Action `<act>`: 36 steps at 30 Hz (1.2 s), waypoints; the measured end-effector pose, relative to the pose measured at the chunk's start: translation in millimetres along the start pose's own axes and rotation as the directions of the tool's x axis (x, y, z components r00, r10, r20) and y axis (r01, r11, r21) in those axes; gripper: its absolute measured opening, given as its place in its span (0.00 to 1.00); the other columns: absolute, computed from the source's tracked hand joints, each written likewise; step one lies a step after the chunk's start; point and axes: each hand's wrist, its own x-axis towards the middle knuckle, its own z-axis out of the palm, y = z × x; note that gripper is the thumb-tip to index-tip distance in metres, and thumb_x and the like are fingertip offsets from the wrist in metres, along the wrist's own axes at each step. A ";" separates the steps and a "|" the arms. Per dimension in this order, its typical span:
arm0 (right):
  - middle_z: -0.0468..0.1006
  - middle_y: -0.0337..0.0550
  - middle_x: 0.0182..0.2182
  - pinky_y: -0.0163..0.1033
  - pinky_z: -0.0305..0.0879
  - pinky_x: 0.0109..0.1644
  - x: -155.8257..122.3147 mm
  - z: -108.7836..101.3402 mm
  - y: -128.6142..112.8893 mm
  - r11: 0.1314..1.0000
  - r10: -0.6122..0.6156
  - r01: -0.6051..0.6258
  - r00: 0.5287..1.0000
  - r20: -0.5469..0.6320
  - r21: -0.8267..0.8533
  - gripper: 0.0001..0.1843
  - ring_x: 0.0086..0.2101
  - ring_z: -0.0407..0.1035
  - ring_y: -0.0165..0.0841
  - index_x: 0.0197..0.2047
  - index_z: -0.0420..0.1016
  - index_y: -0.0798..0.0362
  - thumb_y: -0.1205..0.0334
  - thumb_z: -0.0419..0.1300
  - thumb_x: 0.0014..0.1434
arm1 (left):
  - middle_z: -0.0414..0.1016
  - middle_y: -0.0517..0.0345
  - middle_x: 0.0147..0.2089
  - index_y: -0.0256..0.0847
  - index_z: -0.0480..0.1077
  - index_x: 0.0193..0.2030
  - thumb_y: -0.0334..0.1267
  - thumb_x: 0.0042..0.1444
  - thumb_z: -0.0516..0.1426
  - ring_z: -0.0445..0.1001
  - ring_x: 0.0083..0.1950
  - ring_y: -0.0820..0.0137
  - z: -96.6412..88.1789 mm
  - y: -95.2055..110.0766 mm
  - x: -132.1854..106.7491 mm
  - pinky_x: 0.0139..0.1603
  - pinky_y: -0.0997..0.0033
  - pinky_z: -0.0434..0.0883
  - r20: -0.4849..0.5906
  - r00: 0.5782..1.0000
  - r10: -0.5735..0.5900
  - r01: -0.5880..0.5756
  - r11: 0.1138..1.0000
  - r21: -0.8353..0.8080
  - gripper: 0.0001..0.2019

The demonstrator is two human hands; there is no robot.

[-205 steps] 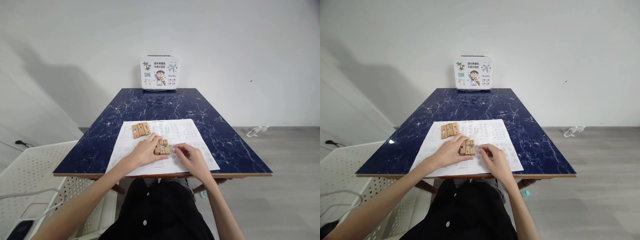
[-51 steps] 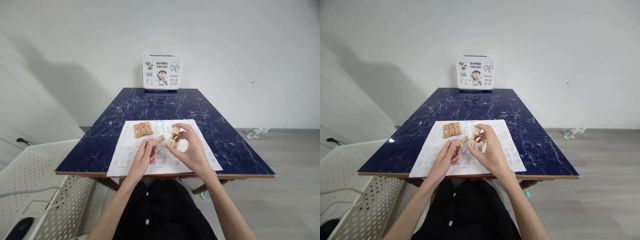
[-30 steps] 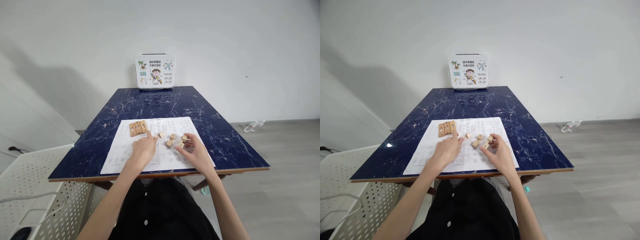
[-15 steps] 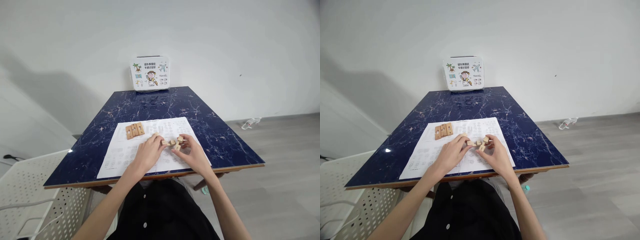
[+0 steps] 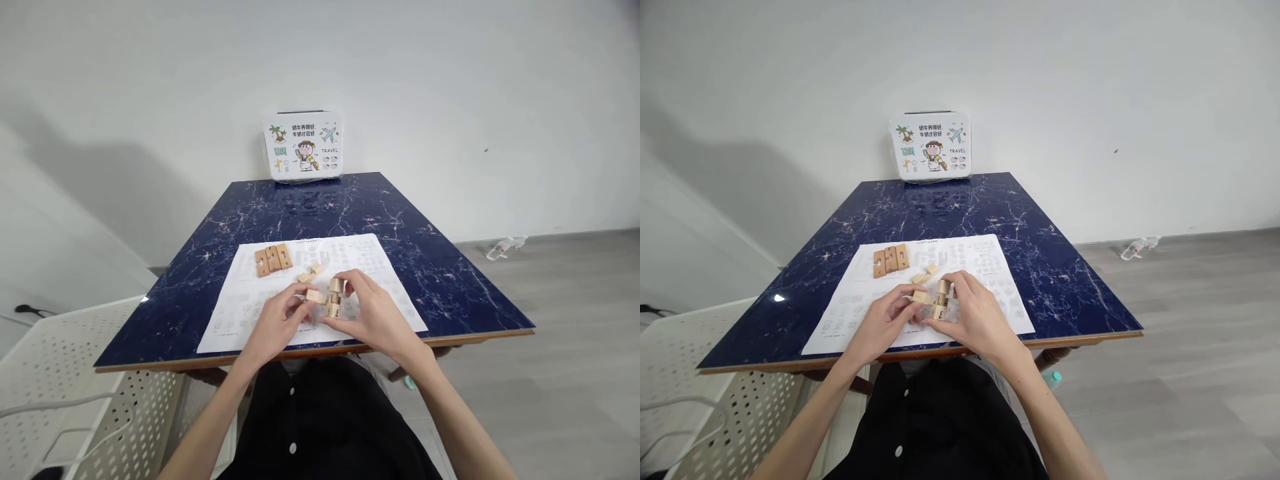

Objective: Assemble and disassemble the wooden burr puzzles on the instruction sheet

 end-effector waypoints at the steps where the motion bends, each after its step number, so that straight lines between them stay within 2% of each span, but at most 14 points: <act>1: 0.76 0.50 0.47 0.50 0.73 0.46 2.5 2.0 -3.0 0.999 -0.023 0.023 1.000 0.003 -0.043 0.26 0.46 0.74 0.48 0.59 0.68 0.47 0.49 0.69 0.63 | 0.80 0.59 0.31 0.44 0.73 0.59 0.48 0.70 0.58 0.81 0.36 0.63 -0.5 0.0 -0.5 0.46 0.64 0.75 0.005 1.000 0.007 -0.007 1.000 0.004 0.16; 6: 0.75 0.51 0.47 0.48 0.73 0.42 10.7 12.3 -11.0 0.982 -0.056 0.053 0.998 -0.017 -0.180 0.22 0.44 0.74 0.47 0.55 0.69 0.49 0.52 0.69 0.63 | 0.82 0.58 0.38 0.46 0.72 0.60 0.50 0.71 0.57 0.82 0.40 0.63 -1.4 -1.1 -2.3 0.45 0.66 0.75 0.016 0.999 0.029 -0.029 1.000 -0.009 0.17; 11: 0.73 0.50 0.45 0.47 0.73 0.42 12.0 19.2 -14.5 0.960 -0.060 0.055 0.998 -0.011 -0.274 0.19 0.43 0.73 0.46 0.51 0.70 0.52 0.55 0.69 0.61 | 0.83 0.57 0.38 0.44 0.70 0.59 0.51 0.70 0.57 0.82 0.36 0.64 -0.4 -4.3 -2.2 0.40 0.66 0.78 0.052 0.999 0.014 -0.011 0.998 -0.069 0.18; 13: 0.73 0.51 0.45 0.47 0.73 0.43 12.4 20.4 -15.8 0.952 -0.060 0.057 0.998 0.000 -0.299 0.18 0.43 0.73 0.46 0.50 0.70 0.52 0.56 0.68 0.61 | 0.84 0.53 0.45 0.44 0.71 0.58 0.51 0.70 0.58 0.84 0.43 0.61 0.0 -6.0 -1.3 0.44 0.63 0.80 0.043 0.999 0.020 -0.016 0.997 -0.082 0.17; 15: 0.73 0.51 0.45 0.48 0.73 0.43 13.2 21.5 -16.9 0.942 -0.050 0.051 0.999 0.013 -0.330 0.16 0.43 0.72 0.46 0.48 0.70 0.53 0.57 0.68 0.61 | 0.83 0.50 0.53 0.43 0.72 0.57 0.50 0.69 0.59 0.83 0.52 0.58 0.2 -6.9 -0.4 0.53 0.60 0.79 0.017 0.999 0.034 -0.033 0.996 -0.084 0.17; 17: 0.73 0.52 0.44 0.48 0.73 0.43 14.5 23.4 -17.5 0.934 -0.039 0.044 0.999 0.023 -0.356 0.15 0.43 0.72 0.47 0.47 0.71 0.54 0.59 0.68 0.60 | 0.83 0.49 0.56 0.43 0.74 0.56 0.50 0.68 0.60 0.82 0.58 0.56 0.0 -6.2 0.0 0.61 0.56 0.77 -0.002 0.999 0.042 -0.042 0.996 -0.083 0.16; 24: 0.73 0.51 0.42 0.47 0.71 0.42 18.3 34.5 -19.1 0.915 -0.043 0.032 0.999 -0.017 -0.402 0.12 0.42 0.70 0.46 0.43 0.71 0.52 0.64 0.66 0.56 | 0.84 0.46 0.54 0.41 0.74 0.53 0.49 0.66 0.62 0.82 0.58 0.54 0.7 -2.1 -1.4 0.61 0.53 0.76 0.003 1.000 0.009 -0.008 0.990 -0.144 0.16; 28: 0.75 0.53 0.45 0.45 0.70 0.41 19.9 36.0 -20.7 0.913 -0.072 0.051 0.997 -0.036 -0.404 0.13 0.44 0.71 0.47 0.44 0.71 0.53 0.64 0.66 0.56 | 0.85 0.45 0.52 0.40 0.72 0.52 0.50 0.65 0.63 0.83 0.55 0.54 0.3 -5.9 -1.8 0.57 0.55 0.77 0.005 1.000 0.000 0.001 0.985 -0.172 0.17; 32: 0.80 0.49 0.40 0.42 0.67 0.37 20.9 33.8 -24.3 0.915 0.023 -0.002 0.999 0.048 -0.404 0.14 0.40 0.75 0.44 0.46 0.72 0.53 0.60 0.67 0.57 | 0.86 0.46 0.48 0.40 0.71 0.49 0.51 0.66 0.62 0.84 0.51 0.55 -1.7 -6.0 -1.9 0.53 0.58 0.77 0.031 1.000 -0.003 0.009 0.981 -0.196 0.16; 36: 0.81 0.48 0.41 0.41 0.65 0.38 22.1 32.4 -31.7 0.899 0.090 -0.050 0.993 0.070 -0.436 0.14 0.41 0.77 0.44 0.47 0.73 0.54 0.60 0.67 0.59 | 0.86 0.48 0.45 0.40 0.70 0.46 0.51 0.66 0.62 0.84 0.48 0.57 -2.3 -3.2 -1.6 0.47 0.63 0.76 0.053 0.999 -0.004 0.016 0.976 -0.217 0.16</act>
